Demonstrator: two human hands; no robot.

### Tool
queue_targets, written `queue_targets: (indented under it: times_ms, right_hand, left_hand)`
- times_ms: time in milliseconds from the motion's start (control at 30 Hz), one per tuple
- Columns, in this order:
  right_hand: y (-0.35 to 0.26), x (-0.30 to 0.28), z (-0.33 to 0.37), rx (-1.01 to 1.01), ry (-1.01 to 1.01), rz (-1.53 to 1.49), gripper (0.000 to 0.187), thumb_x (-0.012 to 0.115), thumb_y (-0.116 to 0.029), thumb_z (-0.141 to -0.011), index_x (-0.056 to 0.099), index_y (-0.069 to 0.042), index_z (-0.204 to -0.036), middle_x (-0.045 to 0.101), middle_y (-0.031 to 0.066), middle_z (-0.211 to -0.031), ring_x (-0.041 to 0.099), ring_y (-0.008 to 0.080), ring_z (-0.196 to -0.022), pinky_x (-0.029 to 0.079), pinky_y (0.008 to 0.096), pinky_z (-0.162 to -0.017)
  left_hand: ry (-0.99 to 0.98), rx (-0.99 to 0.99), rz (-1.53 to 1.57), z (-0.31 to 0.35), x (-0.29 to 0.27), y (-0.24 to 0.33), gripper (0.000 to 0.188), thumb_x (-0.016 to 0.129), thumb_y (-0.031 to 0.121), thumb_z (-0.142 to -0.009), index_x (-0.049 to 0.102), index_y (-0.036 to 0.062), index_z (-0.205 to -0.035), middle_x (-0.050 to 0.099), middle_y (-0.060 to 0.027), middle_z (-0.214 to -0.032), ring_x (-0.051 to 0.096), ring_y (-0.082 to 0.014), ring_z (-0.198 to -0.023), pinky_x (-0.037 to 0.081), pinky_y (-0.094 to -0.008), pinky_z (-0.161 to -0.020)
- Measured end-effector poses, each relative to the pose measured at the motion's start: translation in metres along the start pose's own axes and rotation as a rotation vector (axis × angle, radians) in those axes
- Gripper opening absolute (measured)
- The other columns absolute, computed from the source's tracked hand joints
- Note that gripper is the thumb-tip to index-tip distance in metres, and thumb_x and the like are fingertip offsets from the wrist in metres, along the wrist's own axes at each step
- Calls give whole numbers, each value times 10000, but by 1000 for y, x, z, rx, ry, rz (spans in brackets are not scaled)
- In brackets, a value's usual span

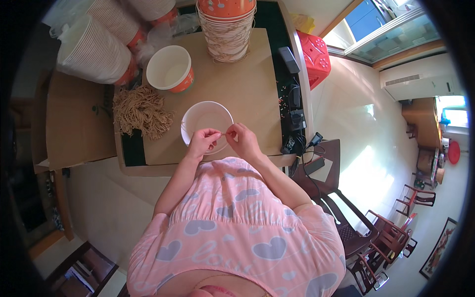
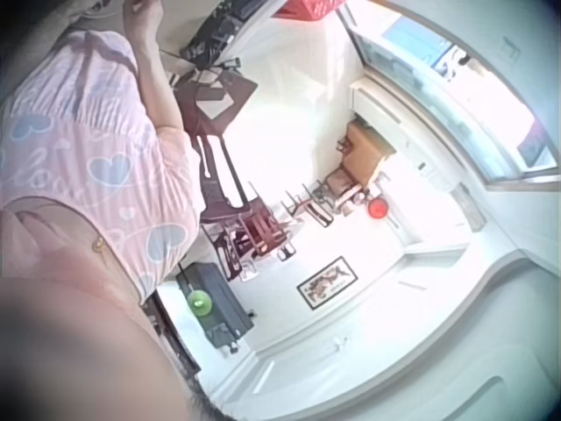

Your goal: Inspecting, cleaning, and stacking paper buckets in a packaging environment.

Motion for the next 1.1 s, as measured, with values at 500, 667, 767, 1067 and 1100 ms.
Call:
queue_targets:
  times_ms: [500, 667, 767, 1067, 1100]
  right_hand:
    - [-4, 0, 2, -58, 13, 50, 130, 657, -102, -794, 645, -80, -922, 572, 73, -795, 574, 203, -663, 474, 309, -598]
    - [-1, 2, -1, -83, -2, 38, 86, 661, -109, -797, 643, -64, -869, 580, 77, -798, 575, 208, -653, 472, 310, -592]
    - [0, 2, -2, -27, -24, 47, 89, 655, -133, -799, 630, -64, -849, 592, 90, -816, 621, 244, -710, 500, 343, -630]
    - [-2, 0, -2, -29, 4, 23, 80, 646, -104, -783, 618, -54, -839, 591, 89, -805, 619, 237, -710, 501, 334, -632]
    - [-5, 0, -1, -35, 17, 28, 81, 646, -104, -783, 617, -54, -840, 592, 89, -808, 621, 235, -714, 504, 333, -635]
  left_hand:
    - [-15, -10, 14, 5, 0, 5, 75, 636, 109, -844, 667, 51, -879, 614, 25, -733, 513, -31, -593, 378, -168, -491]
    - [-13, -3, 13, 5, 1, 4, 70, 636, 95, -842, 666, 47, -883, 614, 24, -735, 514, -34, -591, 382, -169, -492]
    - [32, 87, -84, 7, 2, 6, 62, 644, 76, -834, 662, 42, -883, 617, 23, -737, 527, -40, -596, 402, -173, -506]
    - [123, 339, -377, 9, 7, 11, 98, 690, 69, -794, 647, 12, -861, 654, -22, -765, 586, -62, -658, 477, -206, -596]
    - [120, 330, -380, 9, 7, 10, 100, 693, 70, -793, 646, 9, -856, 658, -28, -776, 583, -60, -655, 477, -207, -597]
Point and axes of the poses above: each hand's wrist, its own z-axis away from the middle knuckle, its own x-axis out of the palm, y = z × x, the point moved 3 cm from there along -z, towards the middle knuckle
